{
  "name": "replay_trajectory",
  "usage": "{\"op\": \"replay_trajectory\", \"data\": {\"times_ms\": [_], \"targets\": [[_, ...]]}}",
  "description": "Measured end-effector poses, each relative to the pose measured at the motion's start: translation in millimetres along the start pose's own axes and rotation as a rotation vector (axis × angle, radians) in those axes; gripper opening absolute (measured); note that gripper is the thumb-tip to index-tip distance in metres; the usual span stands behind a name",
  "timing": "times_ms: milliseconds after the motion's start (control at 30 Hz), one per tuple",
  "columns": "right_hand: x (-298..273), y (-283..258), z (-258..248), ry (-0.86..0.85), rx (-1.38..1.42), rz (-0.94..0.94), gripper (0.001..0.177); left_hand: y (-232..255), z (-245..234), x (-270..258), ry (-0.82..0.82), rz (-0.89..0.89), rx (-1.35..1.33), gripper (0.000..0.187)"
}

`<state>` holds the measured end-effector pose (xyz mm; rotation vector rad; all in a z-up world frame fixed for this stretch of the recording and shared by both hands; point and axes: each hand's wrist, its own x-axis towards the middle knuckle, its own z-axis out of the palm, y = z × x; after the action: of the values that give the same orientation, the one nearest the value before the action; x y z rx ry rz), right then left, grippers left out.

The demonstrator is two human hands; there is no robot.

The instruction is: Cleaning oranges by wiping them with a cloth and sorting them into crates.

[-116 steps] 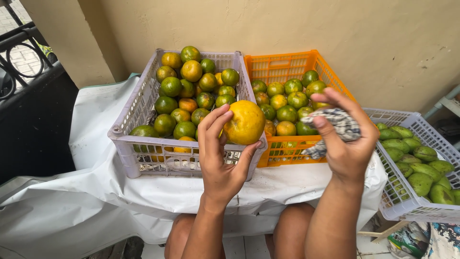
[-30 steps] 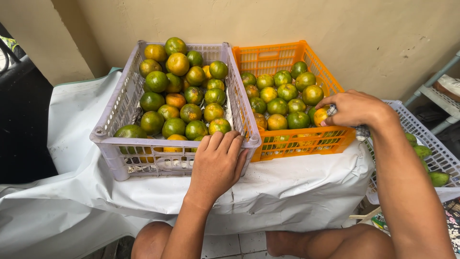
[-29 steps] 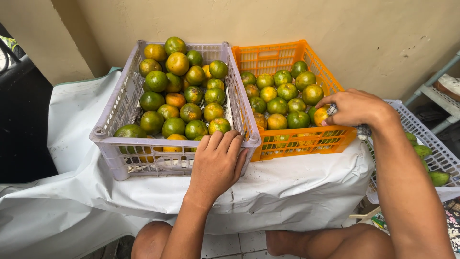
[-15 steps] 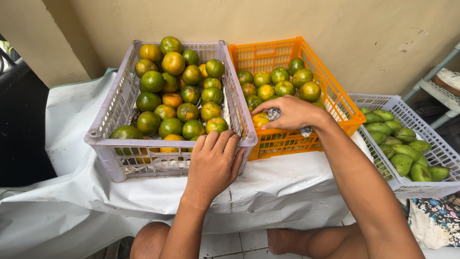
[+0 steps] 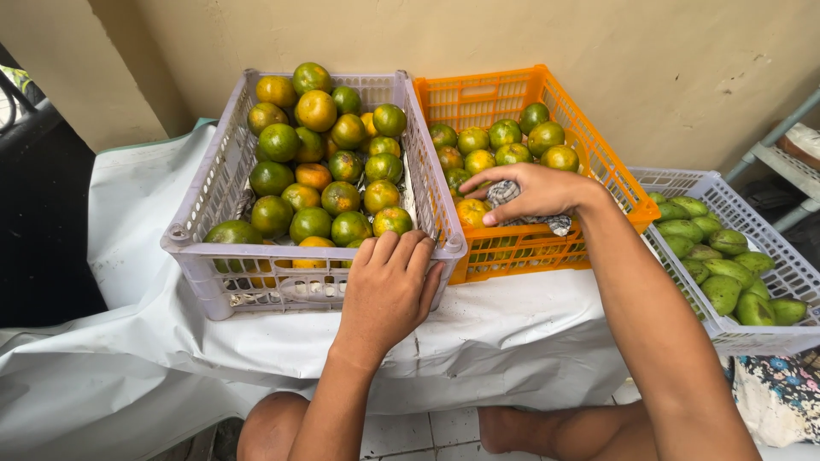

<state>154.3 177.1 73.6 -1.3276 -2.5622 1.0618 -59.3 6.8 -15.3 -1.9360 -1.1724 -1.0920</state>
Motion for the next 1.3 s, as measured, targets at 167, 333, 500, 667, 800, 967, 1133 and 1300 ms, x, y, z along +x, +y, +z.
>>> {"op": "replay_trajectory", "data": {"times_ms": [167, 333, 500, 667, 800, 967, 1133, 1300], "targets": [[0, -11, -3, 0.323, 0.087, -0.188, 0.052, 0, 0, 0, 0.012, -0.013, -0.008, 0.021], [16, -52, 11, 0.488, -0.047, -0.505, 0.034, -5, 2, -1, 0.053, -0.016, -0.033, 0.022], [78, -81, 26, 0.422, -0.523, -0.321, 0.036, -40, -19, -9, 0.232, -0.178, 0.069, 0.033], [162, -95, 18, 0.269, -0.678, -0.155, 0.041, -62, -26, -25, 0.272, -0.313, 0.204, 0.020], [252, -62, 34, 0.250, -0.816, -0.045, 0.045, -64, -28, -28, 0.251, -0.280, 0.176, 0.016], [251, -44, 51, 0.021, -0.852, 0.023, 0.063, -60, -40, -23, 0.287, -0.271, 0.123, 0.014], [228, -57, 56, 0.002, -0.971, 0.028, 0.075, -57, -38, -22, 0.300, -0.279, 0.108, 0.015], [285, -5, 56, 0.113, -1.091, 0.007, 0.086, -55, -40, -21, 0.253, -0.293, 0.111, 0.016]]}}
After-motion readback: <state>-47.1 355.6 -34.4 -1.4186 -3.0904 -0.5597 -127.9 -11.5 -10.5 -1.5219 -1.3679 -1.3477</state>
